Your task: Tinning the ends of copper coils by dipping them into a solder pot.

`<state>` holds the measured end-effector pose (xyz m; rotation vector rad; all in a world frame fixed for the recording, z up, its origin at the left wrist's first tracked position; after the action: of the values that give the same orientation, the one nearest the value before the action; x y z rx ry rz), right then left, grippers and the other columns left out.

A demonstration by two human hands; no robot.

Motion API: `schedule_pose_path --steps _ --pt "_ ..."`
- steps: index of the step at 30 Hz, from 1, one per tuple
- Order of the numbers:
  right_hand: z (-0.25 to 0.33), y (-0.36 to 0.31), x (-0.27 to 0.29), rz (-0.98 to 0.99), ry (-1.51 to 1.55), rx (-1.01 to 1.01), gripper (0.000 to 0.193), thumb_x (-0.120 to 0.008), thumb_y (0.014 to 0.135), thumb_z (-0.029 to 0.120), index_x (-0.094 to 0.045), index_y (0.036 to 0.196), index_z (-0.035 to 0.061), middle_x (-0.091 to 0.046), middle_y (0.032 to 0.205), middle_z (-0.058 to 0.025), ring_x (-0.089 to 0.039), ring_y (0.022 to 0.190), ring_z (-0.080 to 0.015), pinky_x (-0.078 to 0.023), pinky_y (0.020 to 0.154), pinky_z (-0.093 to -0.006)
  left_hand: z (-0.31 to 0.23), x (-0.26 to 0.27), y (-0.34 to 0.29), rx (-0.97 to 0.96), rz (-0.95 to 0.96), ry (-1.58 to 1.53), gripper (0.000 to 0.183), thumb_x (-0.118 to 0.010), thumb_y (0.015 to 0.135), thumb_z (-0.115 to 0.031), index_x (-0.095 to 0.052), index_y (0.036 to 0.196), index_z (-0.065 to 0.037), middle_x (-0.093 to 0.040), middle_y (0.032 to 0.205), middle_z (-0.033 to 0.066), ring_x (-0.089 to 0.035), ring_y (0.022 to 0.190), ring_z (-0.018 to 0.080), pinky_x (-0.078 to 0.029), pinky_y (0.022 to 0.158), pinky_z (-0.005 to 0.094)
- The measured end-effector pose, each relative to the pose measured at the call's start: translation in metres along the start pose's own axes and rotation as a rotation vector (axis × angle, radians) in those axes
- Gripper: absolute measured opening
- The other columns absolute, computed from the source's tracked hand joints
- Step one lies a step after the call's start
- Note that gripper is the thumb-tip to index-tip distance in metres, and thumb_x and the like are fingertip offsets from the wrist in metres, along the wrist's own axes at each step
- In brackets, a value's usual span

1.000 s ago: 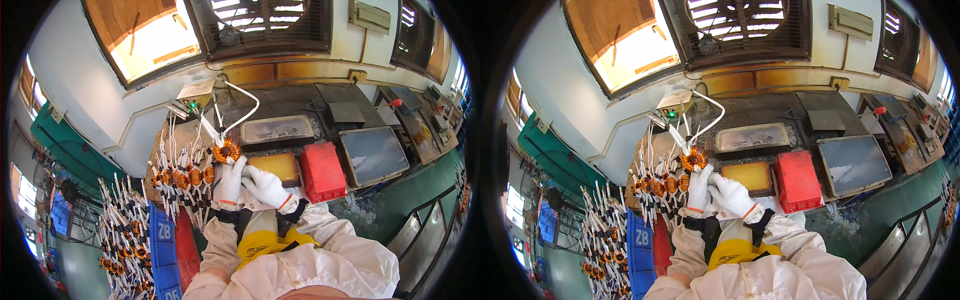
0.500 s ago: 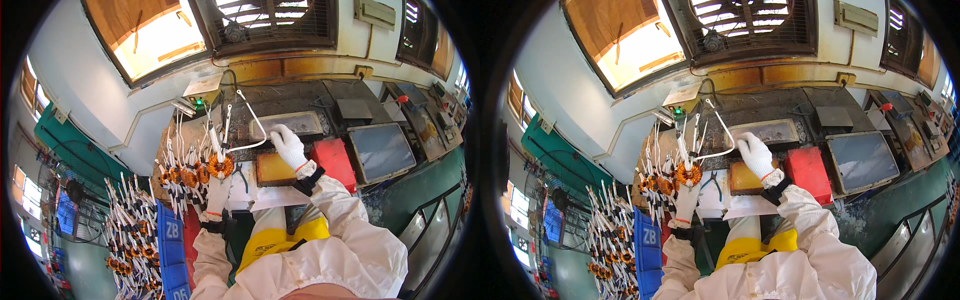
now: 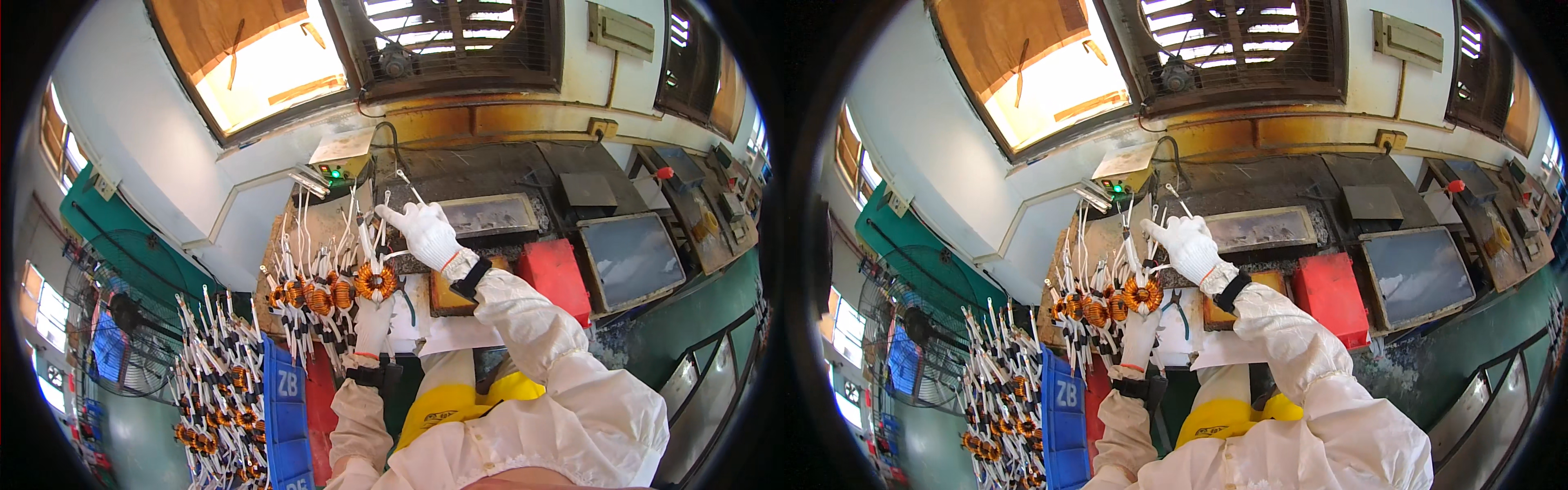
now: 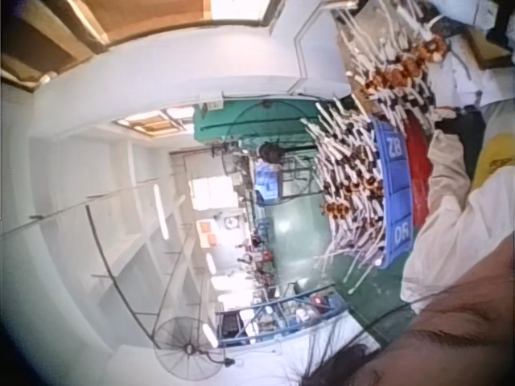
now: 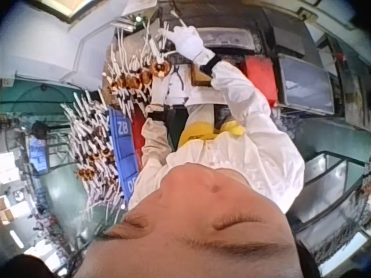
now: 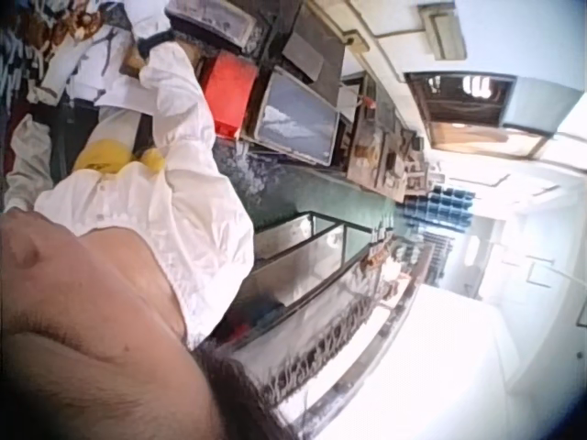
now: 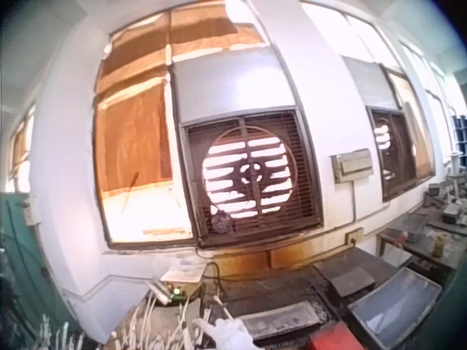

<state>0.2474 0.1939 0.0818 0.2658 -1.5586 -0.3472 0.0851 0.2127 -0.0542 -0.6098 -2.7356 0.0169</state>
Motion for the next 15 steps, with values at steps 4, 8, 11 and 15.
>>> schedule_pose_path --steps 4,8,11,15 --pt "-0.005 0.003 -0.012 0.009 -0.015 -0.010 0.062 -0.058 0.078 0.012 -0.039 0.135 0.0239 -0.058 0.089 -0.0100 -0.060 0.081 -0.0258 -0.046 0.073 -0.0382 0.000 -0.002 -0.001 0.077 -0.026 0.044 0.033 -0.058 0.082 -0.015 -0.049 0.109 0.002 -0.057 0.080 0.0075 -0.056 0.058 0.0136 -0.048 0.050 0.0273" --pt "-0.004 -0.001 -0.014 0.010 0.016 -0.012 0.048 -0.057 0.079 0.011 -0.048 0.125 0.0192 -0.058 0.088 -0.0096 -0.059 0.080 -0.0266 -0.045 0.074 -0.0389 0.011 0.002 0.004 0.044 -0.060 0.094 0.034 -0.059 0.082 -0.015 -0.048 0.110 0.002 -0.057 0.080 0.0076 -0.056 0.058 0.0137 -0.047 0.049 0.0271" --pt "-0.018 -0.008 -0.007 -0.256 0.172 -0.061 0.030 -0.056 0.081 0.013 -0.055 0.111 0.0158 -0.058 0.087 -0.0103 -0.058 0.080 -0.0289 -0.045 0.072 -0.0397 0.025 0.006 0.005 0.054 -0.063 0.046 0.033 -0.059 0.083 -0.015 -0.048 0.110 0.002 -0.057 0.081 0.0080 -0.056 0.058 0.0134 -0.047 0.049 0.0273" --pt "-0.069 -0.036 -0.014 -0.351 0.381 -0.358 0.021 -0.059 0.081 0.025 -0.058 0.093 0.0075 -0.060 0.085 -0.0143 -0.059 0.080 -0.0336 -0.046 0.073 -0.0432 0.016 0.006 0.001 0.087 -0.023 0.094 0.032 -0.058 0.083 -0.015 -0.047 0.108 0.002 -0.057 0.079 0.0077 -0.055 0.057 0.0130 -0.047 0.049 0.0278"
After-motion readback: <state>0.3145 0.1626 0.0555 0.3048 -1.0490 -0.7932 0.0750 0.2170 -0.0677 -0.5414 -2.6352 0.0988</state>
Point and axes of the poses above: each hand's wrist, its own y-axis towards the middle knuckle, its own x-axis out of the back of the hand, z = x × y, the point moved 7 cm from there along y, towards the middle knuckle
